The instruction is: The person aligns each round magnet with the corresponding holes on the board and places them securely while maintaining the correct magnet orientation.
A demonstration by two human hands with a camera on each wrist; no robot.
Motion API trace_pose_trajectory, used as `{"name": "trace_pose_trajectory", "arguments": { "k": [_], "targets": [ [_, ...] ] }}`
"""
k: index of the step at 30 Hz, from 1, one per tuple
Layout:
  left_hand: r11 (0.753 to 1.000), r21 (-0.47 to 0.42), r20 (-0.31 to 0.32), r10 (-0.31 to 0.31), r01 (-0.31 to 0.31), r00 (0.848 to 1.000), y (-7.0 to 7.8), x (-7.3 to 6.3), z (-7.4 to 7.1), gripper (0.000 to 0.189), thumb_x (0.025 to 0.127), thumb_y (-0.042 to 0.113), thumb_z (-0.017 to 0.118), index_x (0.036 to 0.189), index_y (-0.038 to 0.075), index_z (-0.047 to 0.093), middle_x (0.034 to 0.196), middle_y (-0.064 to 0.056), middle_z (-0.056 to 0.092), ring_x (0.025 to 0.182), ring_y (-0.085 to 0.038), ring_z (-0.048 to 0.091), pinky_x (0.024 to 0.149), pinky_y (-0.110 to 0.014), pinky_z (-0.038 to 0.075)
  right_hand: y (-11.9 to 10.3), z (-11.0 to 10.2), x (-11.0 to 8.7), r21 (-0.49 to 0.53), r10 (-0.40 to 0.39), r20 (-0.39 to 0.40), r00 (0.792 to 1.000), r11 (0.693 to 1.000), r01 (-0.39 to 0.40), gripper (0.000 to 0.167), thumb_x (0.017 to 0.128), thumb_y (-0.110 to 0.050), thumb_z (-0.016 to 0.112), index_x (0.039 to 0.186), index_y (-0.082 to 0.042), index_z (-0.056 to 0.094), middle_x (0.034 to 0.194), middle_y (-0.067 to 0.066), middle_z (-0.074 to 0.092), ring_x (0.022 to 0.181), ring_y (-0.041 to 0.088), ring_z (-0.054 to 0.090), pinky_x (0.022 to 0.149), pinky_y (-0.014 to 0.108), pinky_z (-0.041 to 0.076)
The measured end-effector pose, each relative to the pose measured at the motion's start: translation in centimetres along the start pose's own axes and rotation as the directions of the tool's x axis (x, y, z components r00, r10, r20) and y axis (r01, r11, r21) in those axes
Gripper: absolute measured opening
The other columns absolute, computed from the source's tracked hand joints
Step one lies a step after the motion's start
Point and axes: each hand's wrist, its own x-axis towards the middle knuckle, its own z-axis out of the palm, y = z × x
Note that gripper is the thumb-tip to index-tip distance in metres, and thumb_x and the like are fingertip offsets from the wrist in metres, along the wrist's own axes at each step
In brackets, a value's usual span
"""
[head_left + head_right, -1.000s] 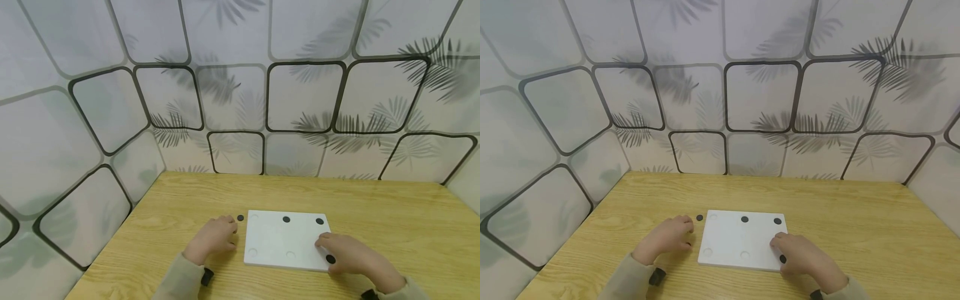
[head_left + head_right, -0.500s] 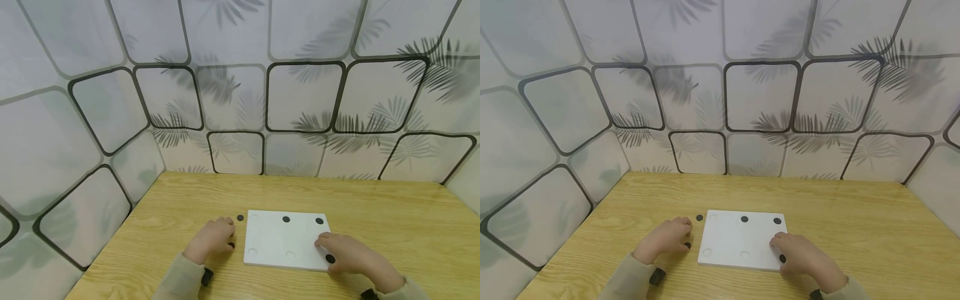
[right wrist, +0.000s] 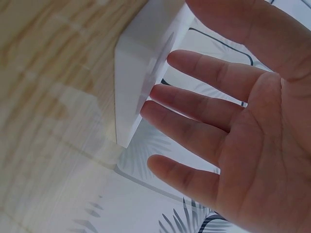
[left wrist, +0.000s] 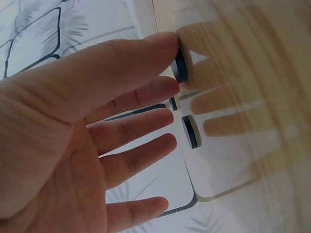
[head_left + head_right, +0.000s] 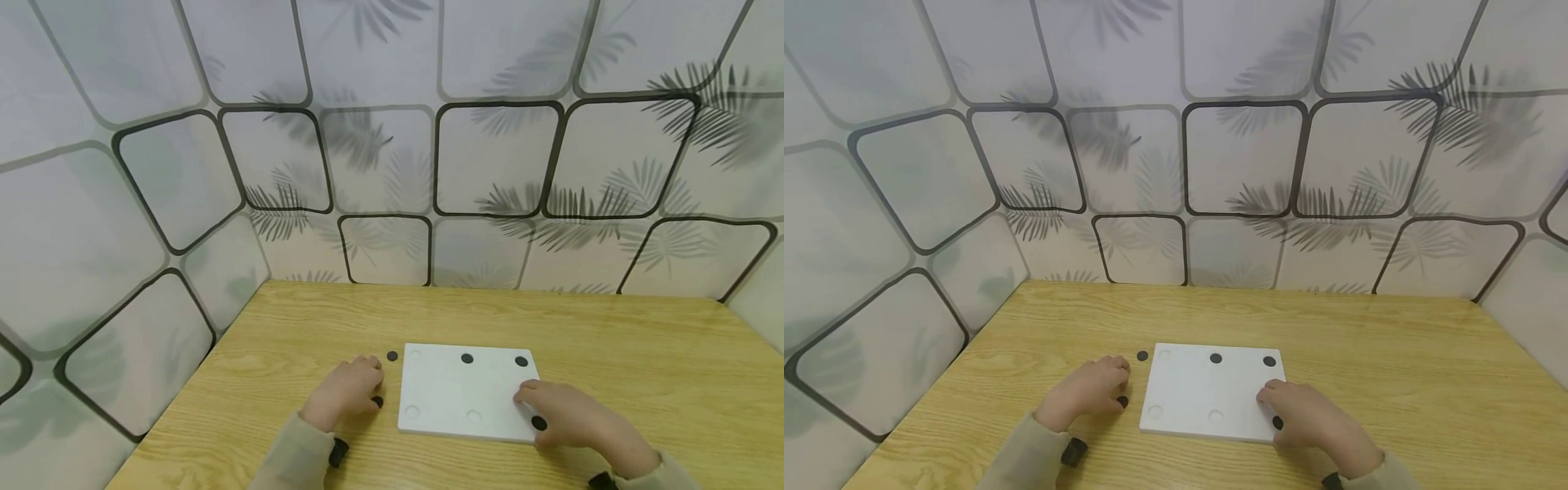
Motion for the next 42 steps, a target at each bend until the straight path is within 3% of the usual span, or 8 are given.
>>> {"name": "trace_pose_trajectory", "arguments": {
  "k": [12,28,37,42],
  "targets": [
    [0.999,-0.032,0.000,-0.002,0.002,1.000,0.05,-0.08,-0.07,0.025,0.071,0.021,0.073,0.063,0.016,0.050,0.100,0.000,0.053,0.088,-0.018,0.049,0.076,-0.042,0.042,-0.20,-0.06,0.02,0.015,0.021,0.012,1.000,1.000,-0.021,0.048,0.059,-0.014,0.076,0.102,0.000,0.060,0.107,0.010,0.055,0.097,0.031,0.052,0.082,0.046,0.041],
    [0.999,-0.005,-0.009,0.034,-0.034,0.999,0.06,0.07,0.05,0.025,0.072,0.018,0.072,0.061,0.017,0.050,0.091,0.003,0.051,0.074,-0.012,0.043,0.063,-0.031,0.040,-0.28,-0.12,0.01,0.031,0.039,0.029,0.999,0.999,-0.040,0.048,0.060,-0.014,0.076,0.103,-0.001,0.060,0.110,0.012,0.054,0.101,0.032,0.051,0.083,0.046,0.040],
    [0.999,-0.001,0.003,0.033,-0.033,0.999,0.34,-0.08,-0.04,0.028,0.069,0.017,0.073,0.058,0.016,0.048,0.091,0.005,0.051,0.078,-0.013,0.046,0.072,-0.037,0.043,-0.19,0.00,-0.17,-0.021,-0.012,-0.009,1.000,1.000,0.012,0.048,0.059,-0.015,0.075,0.101,0.000,0.060,0.107,0.012,0.055,0.097,0.032,0.052,0.081,0.046,0.041],
    [0.999,-0.043,0.021,0.019,-0.018,1.000,0.32,-0.10,-0.16,0.021,0.066,0.011,0.071,0.061,0.015,0.050,0.098,0.001,0.053,0.081,-0.015,0.047,0.082,-0.044,0.041,-0.20,0.03,-0.14,-0.002,0.005,0.003,1.000,1.000,-0.005,0.048,0.059,-0.014,0.075,0.103,0.000,0.059,0.109,0.013,0.054,0.100,0.033,0.051,0.082,0.047,0.040]
  ]
}}
